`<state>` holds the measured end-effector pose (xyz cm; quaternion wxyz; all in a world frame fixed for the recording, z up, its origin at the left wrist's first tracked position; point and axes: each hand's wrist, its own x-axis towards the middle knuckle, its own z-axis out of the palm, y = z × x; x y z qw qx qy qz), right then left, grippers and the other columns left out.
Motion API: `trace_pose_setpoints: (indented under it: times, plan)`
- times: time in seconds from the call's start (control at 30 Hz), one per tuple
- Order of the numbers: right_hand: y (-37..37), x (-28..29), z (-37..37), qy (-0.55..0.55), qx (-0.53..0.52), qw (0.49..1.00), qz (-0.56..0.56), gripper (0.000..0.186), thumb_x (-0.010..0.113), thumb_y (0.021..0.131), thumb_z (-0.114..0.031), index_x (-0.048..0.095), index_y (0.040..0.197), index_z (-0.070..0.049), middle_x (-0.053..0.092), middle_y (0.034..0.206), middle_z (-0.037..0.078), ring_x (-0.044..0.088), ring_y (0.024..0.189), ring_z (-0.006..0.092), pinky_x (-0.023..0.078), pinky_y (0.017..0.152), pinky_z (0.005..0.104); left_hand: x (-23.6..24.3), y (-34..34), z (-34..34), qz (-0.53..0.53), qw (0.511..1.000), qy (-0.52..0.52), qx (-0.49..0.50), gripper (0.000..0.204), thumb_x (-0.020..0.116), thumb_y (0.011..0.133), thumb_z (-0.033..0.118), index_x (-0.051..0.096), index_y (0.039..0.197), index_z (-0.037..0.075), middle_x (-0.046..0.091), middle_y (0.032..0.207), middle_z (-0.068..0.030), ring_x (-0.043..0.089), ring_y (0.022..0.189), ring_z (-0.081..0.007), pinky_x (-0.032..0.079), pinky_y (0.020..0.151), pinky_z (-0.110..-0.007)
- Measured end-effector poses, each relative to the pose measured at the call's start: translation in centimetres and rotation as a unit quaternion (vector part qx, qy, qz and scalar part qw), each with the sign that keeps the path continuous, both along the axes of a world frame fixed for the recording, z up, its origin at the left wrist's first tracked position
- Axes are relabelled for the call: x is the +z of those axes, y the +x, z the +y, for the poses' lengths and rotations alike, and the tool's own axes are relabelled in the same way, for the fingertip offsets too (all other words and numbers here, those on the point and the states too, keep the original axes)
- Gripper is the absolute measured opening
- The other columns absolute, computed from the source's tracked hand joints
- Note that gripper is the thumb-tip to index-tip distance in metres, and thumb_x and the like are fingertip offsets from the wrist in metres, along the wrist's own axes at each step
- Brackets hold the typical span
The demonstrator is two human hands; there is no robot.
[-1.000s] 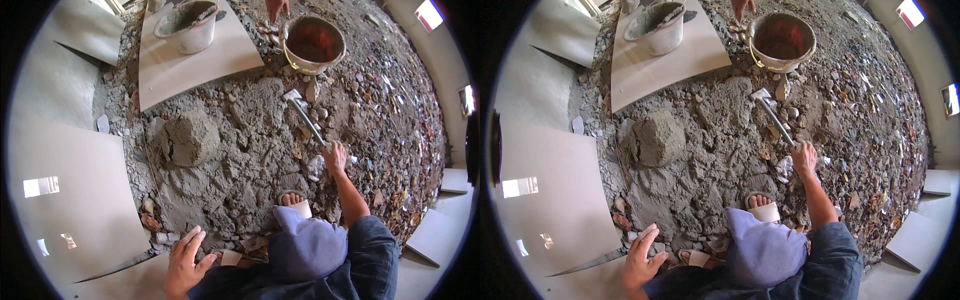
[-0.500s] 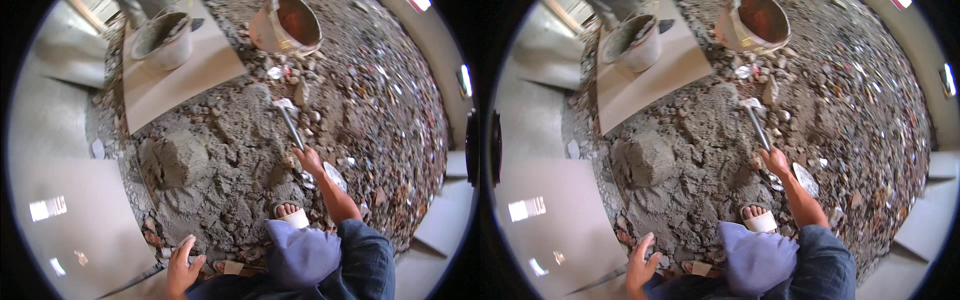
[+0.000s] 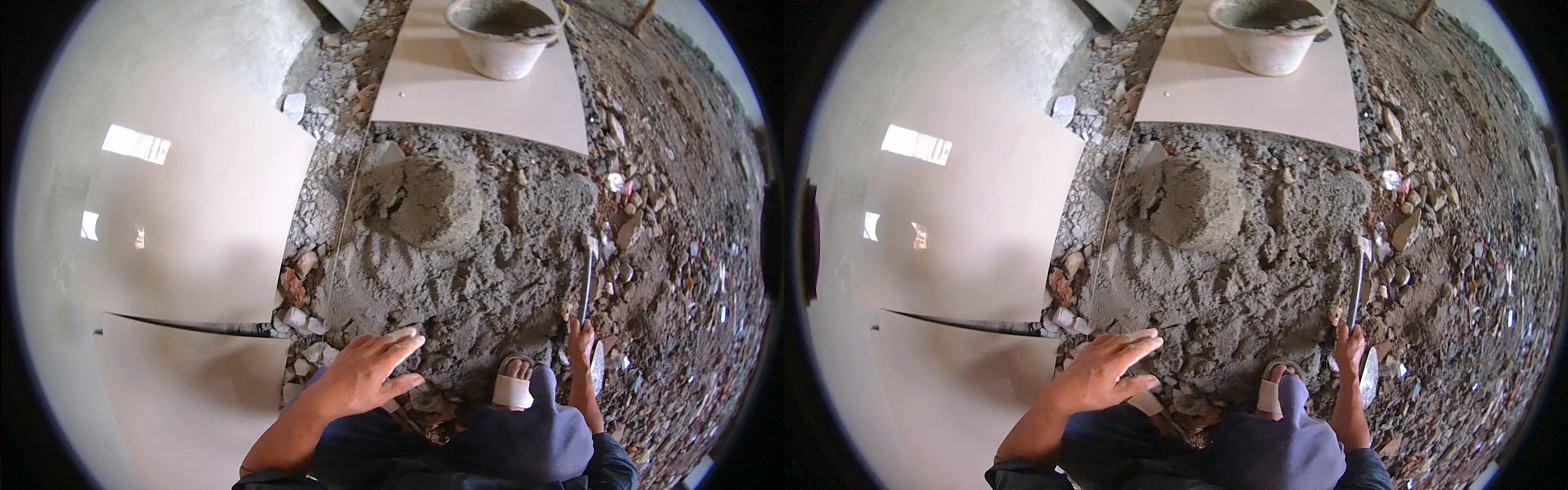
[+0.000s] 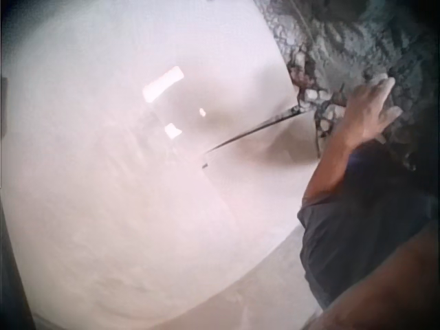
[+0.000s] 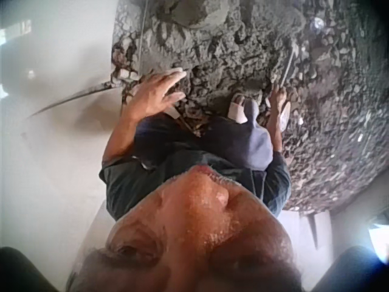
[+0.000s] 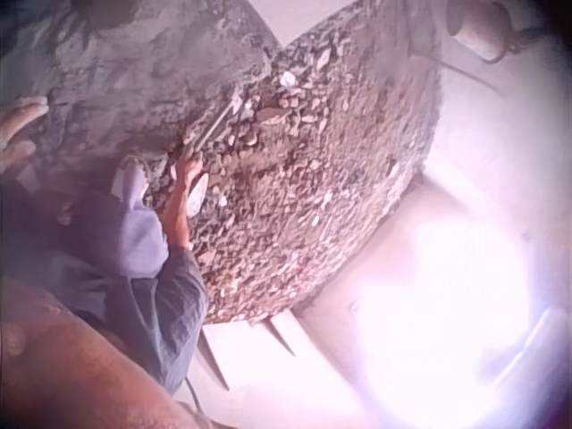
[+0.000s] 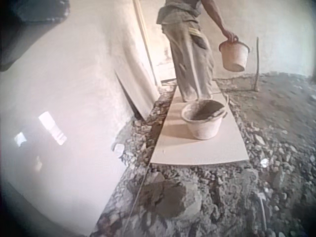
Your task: The person uses a pickaxe to break up and level a debris-covered floor. They then pour cement from a bucket and spread it with a trowel to create a smooth base for tiling.
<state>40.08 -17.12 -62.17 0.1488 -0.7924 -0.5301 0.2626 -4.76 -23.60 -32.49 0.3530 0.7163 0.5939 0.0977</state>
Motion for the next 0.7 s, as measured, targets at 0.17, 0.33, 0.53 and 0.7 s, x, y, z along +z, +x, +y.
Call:
trace_pose_setpoints:
  times: [0.17, 0.33, 0.53, 0.7]
  plan:
    - [0.1, -0.3, 0.2, 0.013, -0.019, 1.000, -0.005, 0.045, 0.059, 0.086, -0.041, 0.058, 0.083, 0.004, 0.056, 0.066, 0.022, 0.052, 0.060, 0.0360, 0.042, 0.060, 0.0454, 1.4, -1.8, -3.4, -0.048, 0.997, 0.058, -0.023, 0.055, 0.064, 0.084, 0.038, 0.050, 0.128, 0.007, 0.050, 0.130, -0.0111, 0.056, 0.105, -0.0285, 0.043, 0.092, -0.040]
    - [-1.1, 1.8, 1.4, 0.006, -0.022, 1.000, -0.010, 0.040, 0.060, 0.085, -0.039, 0.061, 0.078, 0.000, 0.049, 0.056, 0.004, 0.044, 0.052, 0.0153, 0.036, 0.050, 0.0347, 2.0, -3.2, -7.1, -0.110, 0.982, 0.151, -0.033, 0.054, 0.063, 0.085, 0.039, 0.049, 0.128, 0.009, 0.048, 0.130, -0.0111, 0.056, 0.101, -0.0237, 0.041, 0.092, -0.040]
    - [-5.1, 8.0, 2.9, 0.057, 0.019, 0.991, -0.119, 0.045, 0.061, 0.083, -0.039, 0.056, 0.070, 0.003, 0.048, 0.056, 0.010, 0.047, 0.053, 0.0217, 0.038, 0.051, 0.0405, 3.3, -4.0, -8.7, -0.204, 0.942, 0.262, 0.051, 0.052, 0.061, 0.087, 0.031, 0.046, 0.128, 0.004, 0.053, 0.122, -0.0129, 0.056, 0.099, -0.0221, 0.039, 0.092, -0.040]
    - [-12.4, 19.3, 8.8, 0.178, 0.174, 0.964, -0.095, 0.038, 0.063, 0.085, -0.036, 0.056, 0.081, 0.001, 0.047, 0.066, 0.006, 0.042, 0.063, 0.0167, 0.036, 0.056, 0.0376, 3.9, -6.7, -8.1, -0.248, 0.922, 0.287, 0.078, 0.049, 0.059, 0.089, 0.032, 0.048, 0.127, 0.004, 0.056, 0.119, -0.0128, 0.058, 0.099, -0.0218, 0.041, 0.090, -0.040]
